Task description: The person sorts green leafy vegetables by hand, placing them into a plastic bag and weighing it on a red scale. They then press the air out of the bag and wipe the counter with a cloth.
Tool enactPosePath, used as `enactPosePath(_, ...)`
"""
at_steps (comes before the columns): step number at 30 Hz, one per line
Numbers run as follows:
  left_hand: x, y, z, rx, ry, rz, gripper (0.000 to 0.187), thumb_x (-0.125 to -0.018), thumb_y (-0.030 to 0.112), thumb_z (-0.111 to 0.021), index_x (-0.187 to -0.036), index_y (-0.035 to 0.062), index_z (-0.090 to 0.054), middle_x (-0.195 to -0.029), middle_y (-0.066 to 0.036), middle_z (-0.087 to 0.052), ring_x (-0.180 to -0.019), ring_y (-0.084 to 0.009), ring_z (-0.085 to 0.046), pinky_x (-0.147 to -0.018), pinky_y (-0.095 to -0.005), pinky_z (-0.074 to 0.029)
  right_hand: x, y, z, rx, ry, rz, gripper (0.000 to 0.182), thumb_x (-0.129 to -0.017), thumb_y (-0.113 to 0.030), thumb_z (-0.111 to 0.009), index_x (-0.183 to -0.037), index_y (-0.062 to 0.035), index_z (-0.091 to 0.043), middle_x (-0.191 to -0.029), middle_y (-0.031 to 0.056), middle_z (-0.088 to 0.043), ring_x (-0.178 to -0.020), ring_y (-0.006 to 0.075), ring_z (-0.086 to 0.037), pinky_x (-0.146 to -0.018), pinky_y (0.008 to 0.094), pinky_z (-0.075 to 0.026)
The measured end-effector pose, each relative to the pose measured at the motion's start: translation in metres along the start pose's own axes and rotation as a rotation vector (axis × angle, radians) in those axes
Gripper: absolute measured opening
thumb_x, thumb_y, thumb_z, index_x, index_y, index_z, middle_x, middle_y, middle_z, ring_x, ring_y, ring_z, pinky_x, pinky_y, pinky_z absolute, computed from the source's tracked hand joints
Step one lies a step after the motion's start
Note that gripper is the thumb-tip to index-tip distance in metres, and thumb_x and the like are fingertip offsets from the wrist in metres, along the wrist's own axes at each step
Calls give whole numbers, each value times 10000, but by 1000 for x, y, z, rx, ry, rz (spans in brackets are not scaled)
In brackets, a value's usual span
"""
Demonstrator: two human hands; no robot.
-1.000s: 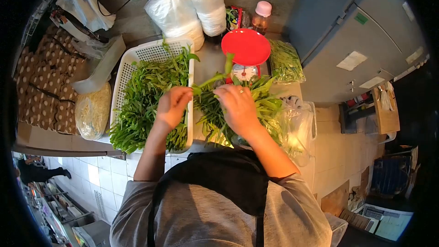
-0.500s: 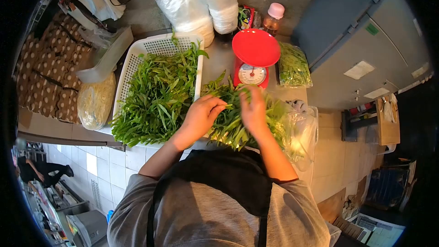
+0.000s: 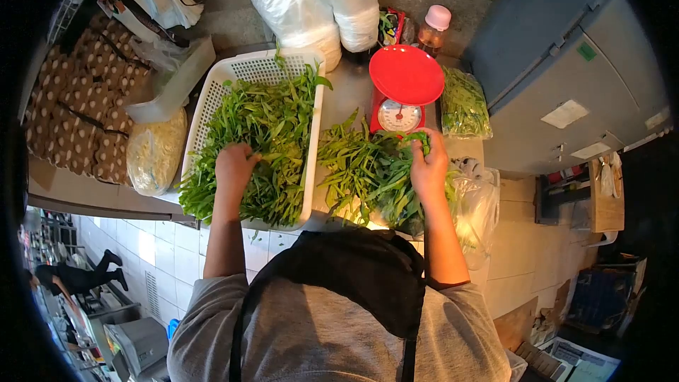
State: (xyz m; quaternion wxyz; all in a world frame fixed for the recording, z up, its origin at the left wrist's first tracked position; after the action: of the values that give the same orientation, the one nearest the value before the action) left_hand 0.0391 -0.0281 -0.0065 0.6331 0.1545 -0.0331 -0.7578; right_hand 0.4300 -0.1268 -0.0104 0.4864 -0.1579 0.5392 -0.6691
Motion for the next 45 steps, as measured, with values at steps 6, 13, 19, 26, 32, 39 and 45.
enactPosePath(6, -3, 12, 53, 237, 274, -36, 72, -749, 102, -667, -783, 53, -626, -770, -119, -607, -729, -321, -595, -636, -411, -470, 0, -11, -4, -34, -6, 21, 174, -844, -30, -563, -1016, -6, -556, -890, 139, -594, -859, 236, -576, -801, 318, -437)
enactPosePath(13, -16, 37, 67, 654, 248, -19, 100, -870, 109, -600, -933, 37, -573, -756, -99, -631, -656, -222, -610, -605, -312, -467, 2, -27, -3, -80, -15, 24, 164, -838, 0, -561, -1002, -10, -555, -928, 137, -577, -894, 216, -562, -820, 306, -425)
enactPosePath(19, -22, 42, 83, 596, 445, -71, 76, -818, 85, -647, -883, 65, -614, -821, -84, -615, -706, -191, -601, -588, -328, -461, 6, -50, 8, 103, 11, 172, 167, -835, 16, -556, -997, -24, -558, -939, 134, -572, -915, 215, -566, -823, 307, -428)
enactPosePath(26, -29, -24, 33, 406, 88, 84, 262, -716, 65, -710, -971, 74, -651, -828, -101, -662, -774, -267, -648, -677, -348, -506, 7, -47, 7, -146, 69, 95, 163, -838, 38, -545, -984, -33, -559, -877, 96, -595, -696, 176, -595, -697, 280, -465)
enactPosePath(32, -21, -35, 22, 151, -93, 5, 323, -714, 62, -703, -1033, 91, -659, -852, -108, -681, -760, -242, -657, -709, -320, -510, 7, -46, 0, -69, -1, 1, 183, -807, 38, -590, -979, -19, -569, -862, 75, -595, -687, 139, -584, -671, 251, -464)
enactPosePath(39, -15, -9, 78, 987, 170, 146, 178, -839, 49, -645, -988, -48, -652, -841, -76, -680, -739, -90, -608, -665, -223, -489, 7, -70, 0, -19, -23, 242, 277, -726, 90, -590, -983, -11, -601, -863, 109, -613, -787, 172, -588, -683, 264, -457)
enactPosePath(45, -6, 57, 67, 1019, 97, 19, 189, -808, 48, -677, -986, -15, -669, -831, -67, -687, -717, -82, -614, -664, -214, -487, 21, -130, -23, 148, -198, 540, 404, -639, 100, -587, -1013, -53, -610, -973, 114, -625, -931, 300, -578, -821, 384, -443)
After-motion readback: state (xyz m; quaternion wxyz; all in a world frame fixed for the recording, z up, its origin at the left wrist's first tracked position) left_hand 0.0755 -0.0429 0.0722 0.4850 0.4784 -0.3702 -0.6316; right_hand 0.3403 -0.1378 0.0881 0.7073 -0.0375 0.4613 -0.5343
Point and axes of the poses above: each hand's wrist, its own x-axis away from the middle knuckle, its own z-axis out of the back of the hand, y = z × x, the point moved 7 cm from there along -x, towards the middle knuckle
